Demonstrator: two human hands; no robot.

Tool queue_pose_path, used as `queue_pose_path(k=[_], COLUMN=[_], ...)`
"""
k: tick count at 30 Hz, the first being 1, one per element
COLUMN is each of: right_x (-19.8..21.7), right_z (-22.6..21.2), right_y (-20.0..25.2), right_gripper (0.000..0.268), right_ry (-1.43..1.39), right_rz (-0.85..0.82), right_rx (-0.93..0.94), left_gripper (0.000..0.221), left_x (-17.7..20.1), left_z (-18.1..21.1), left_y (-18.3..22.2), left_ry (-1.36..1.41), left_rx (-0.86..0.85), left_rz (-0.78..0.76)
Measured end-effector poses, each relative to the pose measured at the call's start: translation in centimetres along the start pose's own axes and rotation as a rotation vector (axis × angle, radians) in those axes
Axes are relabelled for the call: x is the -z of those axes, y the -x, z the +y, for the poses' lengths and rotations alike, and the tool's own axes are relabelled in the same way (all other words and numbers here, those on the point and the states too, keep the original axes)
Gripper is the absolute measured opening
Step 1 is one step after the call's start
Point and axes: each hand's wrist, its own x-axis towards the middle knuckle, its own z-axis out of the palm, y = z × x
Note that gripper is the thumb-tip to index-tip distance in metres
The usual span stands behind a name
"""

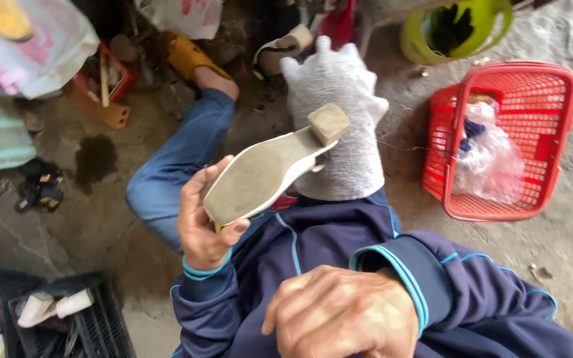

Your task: The person applies adhesive from a bottle to the heel of a shoe, scrapes the heel with a tool, and then retrieves a small object from a container to continue the repair.

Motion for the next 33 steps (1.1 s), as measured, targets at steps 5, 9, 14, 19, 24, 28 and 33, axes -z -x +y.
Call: queue_pose_path(k=[5,9,14,19,24,28,33], right_x=[-1.1,-2.1,-1.4,-1.9,-0.5,0.1,2.0], right_z=[0.9,2.0,1.2,1.2,0.4,6.6,11.6], right_y=[-0.6,-0.7,-0.1,0.1,0.9,6.7,11.2], right_gripper=[0.073,0.062,0.079,0.070,0.050,0.041,0.109], right_ry=[-0.047,-0.096,-0.053,-0.071,0.696,0.987,1.298], right_rz=[0.050,0.115,0.034,0.093,0.305,0.798,0.919], right_rx=[0.027,0.141,0.036,0.090,0.120,0.168,-0.394], left_gripper=[0.082,0.082,0.076,0.073,0.063,0.061,0.058], left_x=[-0.4,-1.2,-2.5,-4.3,-5.0,-6.5,-10.9], left_z=[1.3,1.8,3.1,3.9,4.3,6.2,9.0], left_y=[-0.3,-0.4,-1.3,-2.6,-3.0,-4.3,-6.6], left_ry=[-0.051,-0.057,-0.113,-0.212,-0.402,-0.533,-1.001], left_rx=[-0.013,-0.037,-0.012,-0.082,-0.078,-0.036,-0.176], left_rz=[-0.042,-0.012,0.057,0.097,0.269,0.295,0.058])
